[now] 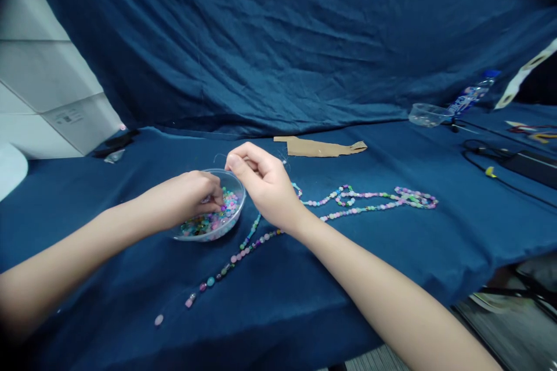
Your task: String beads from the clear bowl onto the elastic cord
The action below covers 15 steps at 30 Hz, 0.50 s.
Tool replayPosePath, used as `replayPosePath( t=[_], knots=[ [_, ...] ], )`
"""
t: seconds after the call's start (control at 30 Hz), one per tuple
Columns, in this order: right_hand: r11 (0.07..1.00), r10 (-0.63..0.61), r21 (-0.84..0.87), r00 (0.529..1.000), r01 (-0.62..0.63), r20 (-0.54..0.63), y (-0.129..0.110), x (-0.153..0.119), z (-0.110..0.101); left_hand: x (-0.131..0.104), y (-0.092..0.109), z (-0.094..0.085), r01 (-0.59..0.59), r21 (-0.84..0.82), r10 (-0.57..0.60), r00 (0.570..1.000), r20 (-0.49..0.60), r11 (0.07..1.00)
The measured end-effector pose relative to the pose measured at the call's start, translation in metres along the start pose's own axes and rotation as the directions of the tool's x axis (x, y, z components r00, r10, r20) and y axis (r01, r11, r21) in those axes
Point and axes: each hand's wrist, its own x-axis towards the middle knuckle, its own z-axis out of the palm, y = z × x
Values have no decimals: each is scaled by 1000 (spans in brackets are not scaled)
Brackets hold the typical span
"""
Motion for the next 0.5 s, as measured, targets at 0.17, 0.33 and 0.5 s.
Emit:
replayPosePath(
  t=[0.17,0.33,0.5],
  knots=[
    [999,1,-55,1000,1,27,3,-1,1,-7,4,-9,4,-35,-7,997,-82,999],
    [988,19,-155,997,-6,79,1,-6,2,-33,19,-13,-5,-704,-280,915,-289,710],
    [954,-86,-272,986,123,143,-1,-10,3,-50,24,-3,-15,-916,-448,869,-211,401]
  ],
)
